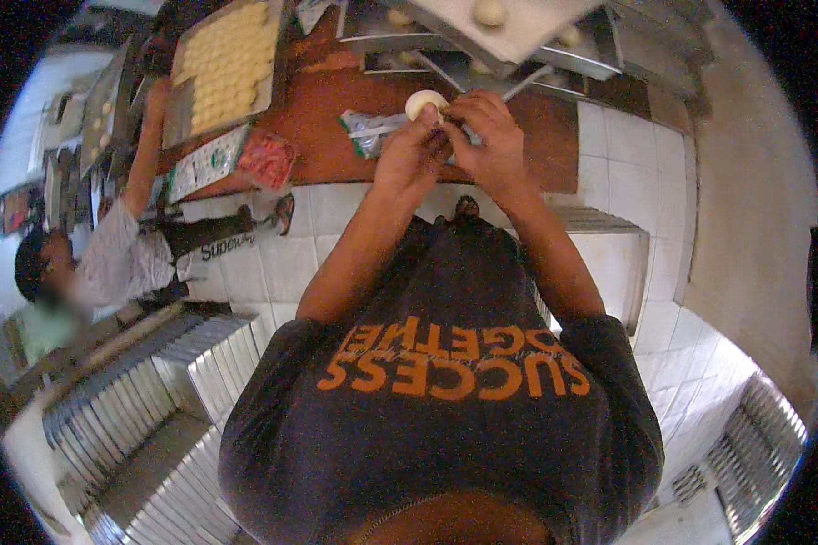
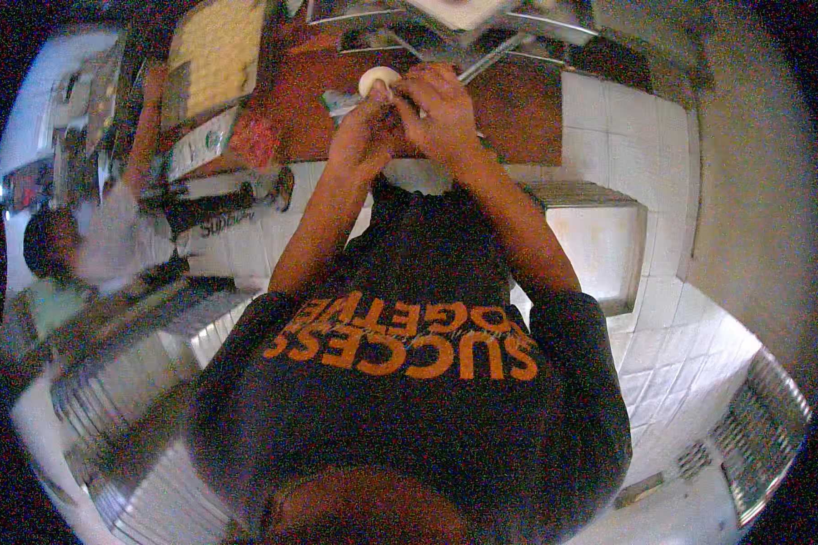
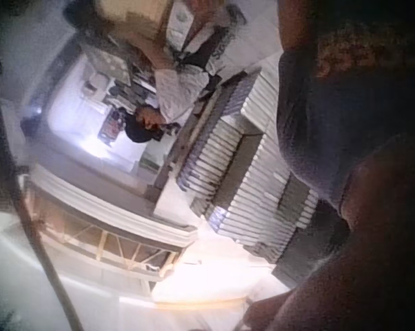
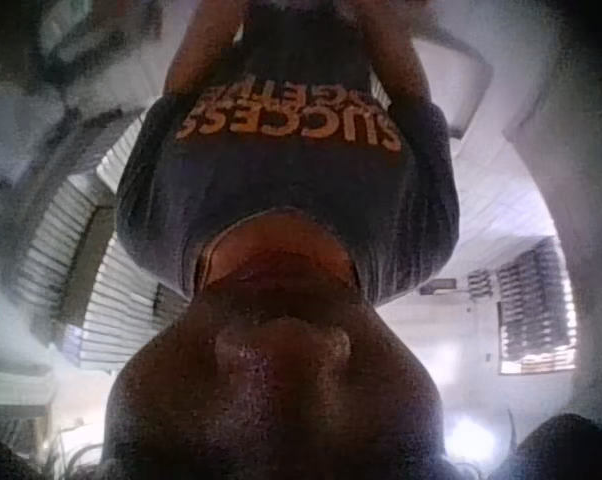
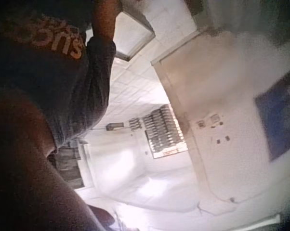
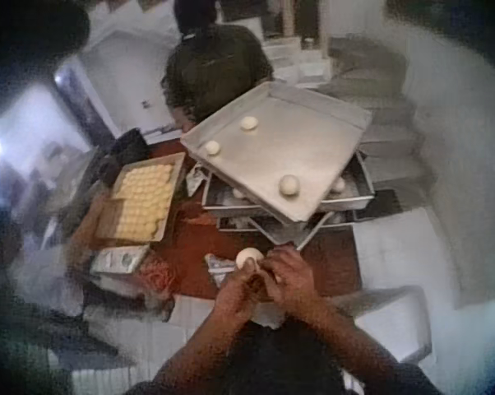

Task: The person picks up dough pieces, adds filling from a plastic bag by hand, rolls them into balls, and places them onto metal trays on a table.

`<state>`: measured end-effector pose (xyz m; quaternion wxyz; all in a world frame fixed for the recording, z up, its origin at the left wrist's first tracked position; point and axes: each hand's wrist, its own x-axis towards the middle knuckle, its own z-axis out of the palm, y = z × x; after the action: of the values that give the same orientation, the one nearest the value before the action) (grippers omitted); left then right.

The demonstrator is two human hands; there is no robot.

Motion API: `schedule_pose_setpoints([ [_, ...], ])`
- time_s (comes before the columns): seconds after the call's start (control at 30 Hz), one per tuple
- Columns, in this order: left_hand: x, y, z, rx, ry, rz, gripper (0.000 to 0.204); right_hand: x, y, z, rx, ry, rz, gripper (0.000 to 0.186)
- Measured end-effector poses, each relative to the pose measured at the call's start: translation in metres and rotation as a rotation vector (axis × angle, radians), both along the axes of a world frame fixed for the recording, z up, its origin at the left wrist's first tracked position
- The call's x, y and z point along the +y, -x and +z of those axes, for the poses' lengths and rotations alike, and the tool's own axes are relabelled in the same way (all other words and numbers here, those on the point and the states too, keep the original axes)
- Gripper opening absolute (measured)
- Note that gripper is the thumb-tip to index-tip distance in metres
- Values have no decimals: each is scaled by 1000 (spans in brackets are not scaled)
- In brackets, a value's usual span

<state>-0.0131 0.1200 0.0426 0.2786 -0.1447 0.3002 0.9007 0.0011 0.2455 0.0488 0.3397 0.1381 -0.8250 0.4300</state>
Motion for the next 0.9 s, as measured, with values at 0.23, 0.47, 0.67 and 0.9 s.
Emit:
schedule_pose_setpoints([
  [0.23, 77, -24, 21, 289, 199, -113, 20, 62, -51, 21, -84, -8, -263, 20],
  [0.47, 89, -11, 50, 1221, 734, -461, 35, 106, -108, 73, -67, 290, -275, 22],
  [0.67, 88, -22, 99, 1700, 817, -228, 28, 83, -96, 74, -263, 1191, -28, 26],
  [0.9, 73, 8, 76, 2055, 965, 87, 21, 75, -58, 32, -470, 1737, 447, 28],
])
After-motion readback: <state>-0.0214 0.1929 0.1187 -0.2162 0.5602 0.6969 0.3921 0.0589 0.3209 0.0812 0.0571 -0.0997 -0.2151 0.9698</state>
